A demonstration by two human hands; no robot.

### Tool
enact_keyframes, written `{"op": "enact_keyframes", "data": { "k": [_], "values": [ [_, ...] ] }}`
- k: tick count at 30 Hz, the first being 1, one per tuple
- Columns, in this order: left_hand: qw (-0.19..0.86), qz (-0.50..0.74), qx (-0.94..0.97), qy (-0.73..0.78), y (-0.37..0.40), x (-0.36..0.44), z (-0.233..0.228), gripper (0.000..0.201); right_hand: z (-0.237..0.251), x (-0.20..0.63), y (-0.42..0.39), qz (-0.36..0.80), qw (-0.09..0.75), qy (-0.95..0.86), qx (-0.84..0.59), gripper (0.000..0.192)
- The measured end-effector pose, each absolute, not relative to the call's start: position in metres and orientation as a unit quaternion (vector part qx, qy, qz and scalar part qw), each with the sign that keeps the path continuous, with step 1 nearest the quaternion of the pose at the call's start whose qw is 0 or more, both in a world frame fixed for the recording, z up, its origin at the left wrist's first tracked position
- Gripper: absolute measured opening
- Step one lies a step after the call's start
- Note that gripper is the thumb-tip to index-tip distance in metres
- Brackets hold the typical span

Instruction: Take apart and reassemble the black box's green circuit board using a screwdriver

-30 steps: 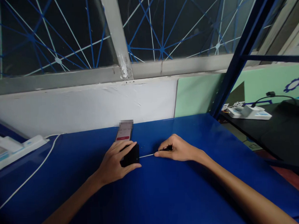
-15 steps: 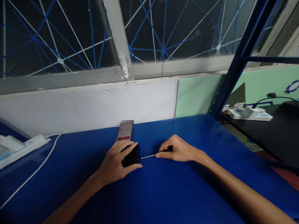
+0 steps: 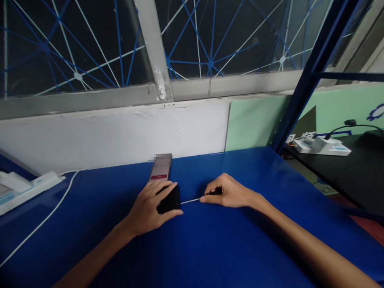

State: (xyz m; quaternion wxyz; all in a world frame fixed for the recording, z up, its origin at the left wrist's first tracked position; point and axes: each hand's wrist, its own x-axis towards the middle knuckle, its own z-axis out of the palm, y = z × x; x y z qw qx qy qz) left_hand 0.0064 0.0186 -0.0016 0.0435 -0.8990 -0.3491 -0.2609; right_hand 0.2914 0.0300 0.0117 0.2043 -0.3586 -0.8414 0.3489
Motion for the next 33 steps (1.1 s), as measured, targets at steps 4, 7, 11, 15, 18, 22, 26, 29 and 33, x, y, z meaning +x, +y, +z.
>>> {"op": "enact_keyframes", "data": {
  "k": [4, 7, 11, 15, 18, 22, 26, 29, 33],
  "values": [
    [0.044, -0.255, -0.901, -0.348, 0.018, 0.006, -0.002, 0.065, 0.013, 0.290, 0.029, 0.341, 0.201, -0.845, -0.360, 0.039],
    [0.043, -0.248, -0.902, -0.349, 0.017, 0.007, -0.003, 0.065, 0.014, 0.290, 0.029, 0.332, 0.197, -0.849, -0.361, 0.040],
    [0.036, -0.238, -0.908, -0.342, 0.015, 0.008, -0.003, 0.064, 0.013, 0.289, 0.028, 0.342, 0.184, -0.849, -0.358, 0.043],
    [0.027, -0.236, -0.908, -0.344, 0.014, 0.009, -0.002, 0.064, 0.009, 0.290, 0.030, 0.370, 0.159, -0.837, -0.369, 0.044],
    [0.022, -0.226, -0.912, -0.342, 0.013, 0.010, -0.003, 0.064, 0.008, 0.290, 0.031, 0.383, 0.136, -0.838, -0.365, 0.041],
    [0.029, -0.221, -0.914, -0.339, 0.013, 0.010, -0.004, 0.063, 0.008, 0.291, 0.031, 0.390, 0.132, -0.840, -0.355, 0.041],
    [0.033, -0.214, -0.914, -0.345, 0.014, 0.009, -0.006, 0.064, 0.008, 0.293, 0.031, 0.468, 0.100, -0.793, -0.377, 0.046],
    [0.031, -0.210, -0.912, -0.352, 0.016, 0.008, -0.008, 0.064, 0.006, 0.291, 0.030, 0.459, 0.112, -0.800, -0.369, 0.048],
    [0.037, -0.212, -0.910, -0.354, 0.016, 0.007, -0.009, 0.062, 0.002, 0.286, 0.029, 0.385, 0.134, -0.832, -0.376, 0.055]
  ]
}}
